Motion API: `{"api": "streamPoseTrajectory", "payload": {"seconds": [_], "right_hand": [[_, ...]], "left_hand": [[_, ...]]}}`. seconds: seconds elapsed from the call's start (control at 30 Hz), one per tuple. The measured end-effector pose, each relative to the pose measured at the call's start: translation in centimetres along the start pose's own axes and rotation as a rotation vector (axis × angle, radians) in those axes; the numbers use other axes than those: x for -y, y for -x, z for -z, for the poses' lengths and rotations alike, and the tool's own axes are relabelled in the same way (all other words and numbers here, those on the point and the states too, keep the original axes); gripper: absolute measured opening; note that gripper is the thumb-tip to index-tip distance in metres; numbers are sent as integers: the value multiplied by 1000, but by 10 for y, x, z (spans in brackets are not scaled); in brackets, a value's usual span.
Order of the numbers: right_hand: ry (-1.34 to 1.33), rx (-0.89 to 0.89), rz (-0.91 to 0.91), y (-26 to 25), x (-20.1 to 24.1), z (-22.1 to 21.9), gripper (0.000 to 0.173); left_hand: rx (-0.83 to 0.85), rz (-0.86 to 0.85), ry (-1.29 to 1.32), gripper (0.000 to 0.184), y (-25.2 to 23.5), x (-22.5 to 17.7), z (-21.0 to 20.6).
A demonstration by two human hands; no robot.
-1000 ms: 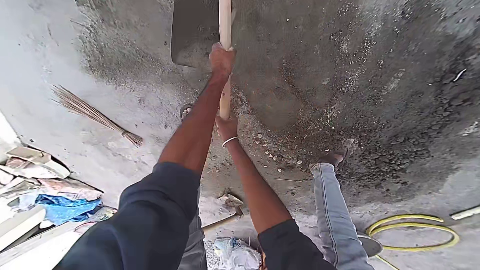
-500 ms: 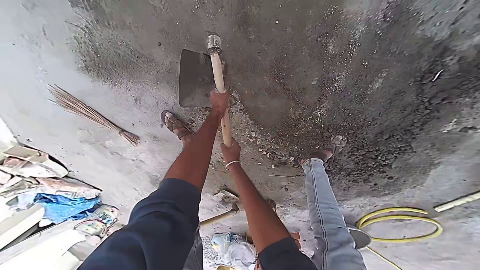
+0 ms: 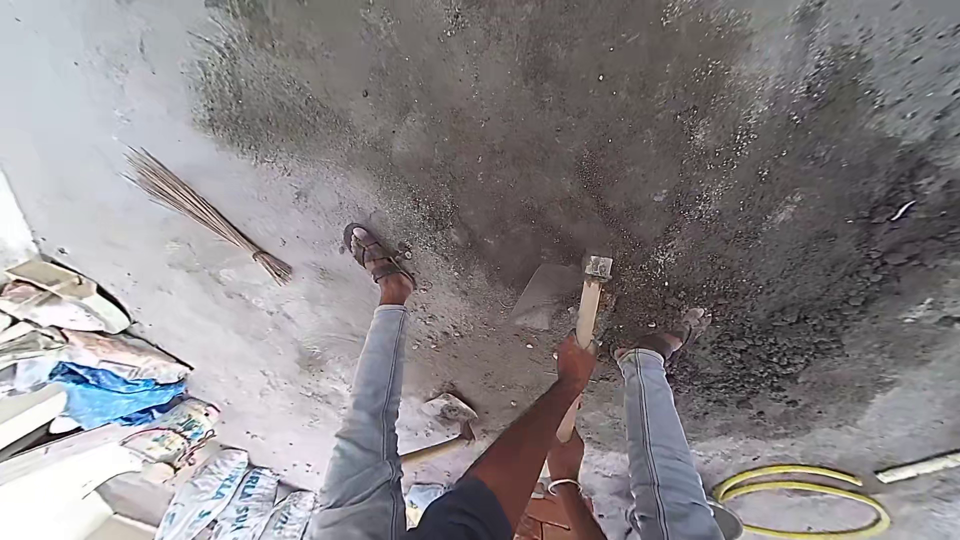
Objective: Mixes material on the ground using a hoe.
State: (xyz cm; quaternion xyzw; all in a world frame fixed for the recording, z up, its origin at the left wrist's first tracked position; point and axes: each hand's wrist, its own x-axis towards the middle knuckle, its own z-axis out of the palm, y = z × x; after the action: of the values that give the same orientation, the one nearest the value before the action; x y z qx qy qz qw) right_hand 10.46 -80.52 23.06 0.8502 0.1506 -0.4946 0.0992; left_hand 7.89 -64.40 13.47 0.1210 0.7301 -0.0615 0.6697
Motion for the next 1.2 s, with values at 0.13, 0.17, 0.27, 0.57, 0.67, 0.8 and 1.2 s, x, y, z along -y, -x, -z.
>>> {"api": "streamPoseTrajectory", "payload": {"seconds": [0.13,0.17,0.27,0.57,0.67,0.8,1.2], "right_hand": [[-185,-10,232,-5,62,-43,12],[-150,4,286,-2,96,-54,15],[44,84,432,19,234,-101,33],[447,157,998,138,551,-410,38],[578,161,974,154,610,-503,43],[605,150,942,159,605,-550,35],[662,201,875,142,568,-507,34]], "left_hand": [[-29,-139,112,43,0,-53,87],[-77,-168,176,42,-5,-69,126],[-208,-266,450,39,-22,-107,273],[-654,-445,679,63,-86,-83,734],[-732,-316,518,76,-116,-66,820],[-719,-202,401,76,-129,-40,847],[-767,-92,492,71,-118,-34,787]]}}
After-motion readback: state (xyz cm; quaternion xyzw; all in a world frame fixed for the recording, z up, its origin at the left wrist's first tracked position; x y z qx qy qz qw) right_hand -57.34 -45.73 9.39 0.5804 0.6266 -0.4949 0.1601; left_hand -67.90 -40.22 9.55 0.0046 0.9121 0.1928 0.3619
